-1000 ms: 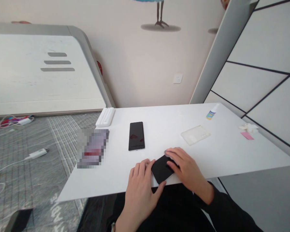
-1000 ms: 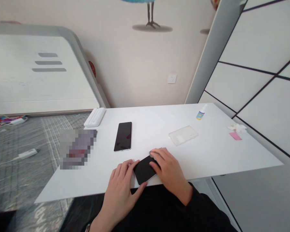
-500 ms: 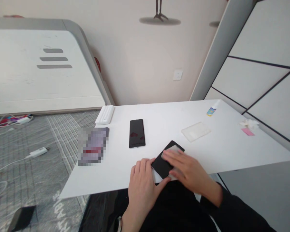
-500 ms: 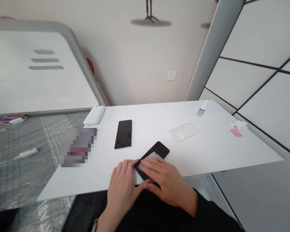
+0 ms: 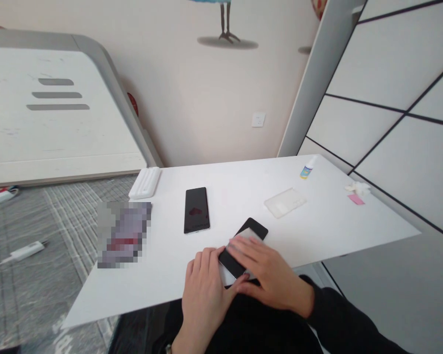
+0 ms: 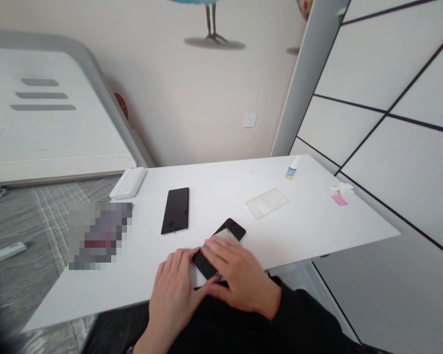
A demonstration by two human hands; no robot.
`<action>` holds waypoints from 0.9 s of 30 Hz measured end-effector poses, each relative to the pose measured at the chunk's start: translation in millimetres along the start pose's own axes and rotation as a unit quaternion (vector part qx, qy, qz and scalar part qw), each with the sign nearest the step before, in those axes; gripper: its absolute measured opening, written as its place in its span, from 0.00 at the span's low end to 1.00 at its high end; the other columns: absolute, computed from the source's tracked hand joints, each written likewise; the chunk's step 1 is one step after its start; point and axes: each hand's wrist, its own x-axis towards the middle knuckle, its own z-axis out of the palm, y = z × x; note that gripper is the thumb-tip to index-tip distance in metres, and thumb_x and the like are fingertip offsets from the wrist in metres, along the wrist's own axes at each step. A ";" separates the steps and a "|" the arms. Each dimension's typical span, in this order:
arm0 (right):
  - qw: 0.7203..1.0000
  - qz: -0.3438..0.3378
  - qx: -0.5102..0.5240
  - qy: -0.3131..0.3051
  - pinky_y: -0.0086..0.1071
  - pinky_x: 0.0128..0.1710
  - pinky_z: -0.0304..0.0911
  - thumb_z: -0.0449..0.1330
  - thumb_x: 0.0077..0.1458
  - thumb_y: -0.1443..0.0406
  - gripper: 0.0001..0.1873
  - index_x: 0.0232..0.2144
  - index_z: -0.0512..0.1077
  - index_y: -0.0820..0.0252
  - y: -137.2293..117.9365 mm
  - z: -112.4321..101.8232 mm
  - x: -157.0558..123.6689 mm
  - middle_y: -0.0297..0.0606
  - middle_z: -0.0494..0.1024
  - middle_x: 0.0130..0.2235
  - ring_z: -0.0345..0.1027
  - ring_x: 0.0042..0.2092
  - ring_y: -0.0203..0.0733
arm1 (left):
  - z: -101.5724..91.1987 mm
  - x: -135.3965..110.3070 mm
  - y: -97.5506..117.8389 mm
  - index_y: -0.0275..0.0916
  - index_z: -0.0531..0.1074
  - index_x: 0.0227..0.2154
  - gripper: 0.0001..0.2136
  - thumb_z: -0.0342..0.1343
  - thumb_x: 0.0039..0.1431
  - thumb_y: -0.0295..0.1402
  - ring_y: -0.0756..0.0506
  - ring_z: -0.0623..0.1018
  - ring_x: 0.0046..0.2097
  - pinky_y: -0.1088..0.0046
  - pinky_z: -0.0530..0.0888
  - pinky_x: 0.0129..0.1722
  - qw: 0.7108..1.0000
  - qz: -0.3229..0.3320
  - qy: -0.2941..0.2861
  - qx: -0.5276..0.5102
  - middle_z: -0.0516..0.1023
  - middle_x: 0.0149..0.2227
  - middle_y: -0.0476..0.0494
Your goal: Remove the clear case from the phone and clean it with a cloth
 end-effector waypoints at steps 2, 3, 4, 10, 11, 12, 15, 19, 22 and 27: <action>0.999 -0.030 0.019 -0.032 0.50 0.72 0.49 0.53 0.68 0.44 0.37 0.70 0.57 0.57 -1.4 0.2 2.2 0.43 0.61 0.70 0.53 0.71 0.50 | -0.8 0.1 0.4 0.39 0.67 0.51 0.25 0.64 0.58 0.50 0.37 0.75 0.47 0.58 0.70 0.46 1.000 0.003 -0.001 0.002 0.74 0.45 0.42; 0.999 -0.018 0.012 -0.027 0.52 0.71 0.49 0.52 0.69 0.45 0.35 0.69 0.59 0.56 -1.4 0.2 3.6 0.43 0.62 0.70 0.55 0.70 0.50 | -1.2 0.2 0.7 0.39 0.67 0.51 0.26 0.64 0.58 0.50 0.37 0.75 0.47 0.58 0.70 0.47 1.000 0.004 -0.002 0.003 0.74 0.45 0.42; 1.000 0.006 -0.003 -0.009 0.54 0.71 0.50 0.51 0.70 0.47 0.33 0.69 0.60 0.56 -1.3 0.4 5.0 0.45 0.63 0.69 0.55 0.70 0.52 | -1.6 0.4 1.2 0.39 0.66 0.52 0.27 0.64 0.58 0.50 0.37 0.75 0.48 0.58 0.70 0.46 1.000 0.004 -0.002 0.004 0.74 0.46 0.42; 0.999 -0.043 0.015 0.004 0.53 0.71 0.49 0.55 0.62 0.40 0.46 0.70 0.56 0.63 -7.0 4.6 2.2 0.51 0.61 0.70 0.54 0.70 0.56 | -3.2 0.0 3.6 0.40 0.67 0.50 0.22 0.64 0.59 0.46 0.38 0.75 0.45 0.58 0.71 0.45 1.000 -0.004 0.009 0.008 0.74 0.43 0.43; 0.999 -0.048 0.018 -0.001 0.53 0.71 0.49 0.55 0.63 0.40 0.44 0.70 0.56 0.60 -6.1 4.3 0.0 0.49 0.62 0.69 0.55 0.70 0.54 | -3.4 -0.2 3.7 0.40 0.67 0.50 0.22 0.64 0.59 0.46 0.38 0.75 0.45 0.58 0.71 0.45 1.000 -0.004 0.012 0.006 0.74 0.43 0.43; 0.999 -0.034 0.010 0.005 0.55 0.71 0.49 0.54 0.65 0.42 0.40 0.70 0.57 0.58 -4.3 3.8 -2.1 0.48 0.63 0.69 0.57 0.69 0.54 | -3.5 -0.2 3.8 0.40 0.67 0.50 0.23 0.64 0.59 0.48 0.38 0.75 0.46 0.58 0.72 0.45 1.000 -0.003 0.015 0.003 0.74 0.43 0.43; 0.998 0.026 -0.024 0.052 0.59 0.69 0.50 0.51 0.69 0.47 0.34 0.69 0.59 0.58 -0.8 4.0 -5.1 0.50 0.64 0.68 0.56 0.69 0.56 | -4.1 0.7 3.8 0.40 0.67 0.51 0.26 0.64 0.57 0.50 0.37 0.76 0.46 0.57 0.72 0.45 1.000 -0.001 0.012 0.001 0.74 0.44 0.42; 0.998 -0.056 0.029 -0.001 0.55 0.72 0.45 0.54 0.64 0.40 0.43 0.70 0.57 0.60 -7.9 6.7 -2.8 0.49 0.61 0.70 0.54 0.70 0.55 | -5.2 2.9 4.2 0.40 0.68 0.49 0.17 0.61 0.62 0.42 0.39 0.76 0.45 0.59 0.71 0.45 1.000 -0.006 0.009 0.003 0.75 0.43 0.44; 1.000 -0.015 0.013 0.006 0.58 0.71 0.45 0.51 0.69 0.45 0.35 0.68 0.60 0.56 -2.7 1.5 -2.1 0.46 0.64 0.68 0.57 0.69 0.53 | -5.2 3.0 3.8 0.40 0.68 0.49 0.21 0.64 0.59 0.44 0.38 0.76 0.46 0.58 0.72 0.45 1.000 -0.007 0.006 0.006 0.75 0.44 0.43; 1.000 -0.020 0.004 0.018 0.57 0.71 0.44 0.52 0.66 0.42 0.41 0.70 0.57 0.60 -1.0 4.8 -5.2 0.50 0.62 0.69 0.53 0.71 0.56 | -0.6 1.6 1.4 0.40 0.68 0.50 0.22 0.64 0.59 0.46 0.38 0.76 0.47 0.57 0.72 0.46 1.000 -0.005 0.009 0.015 0.75 0.44 0.43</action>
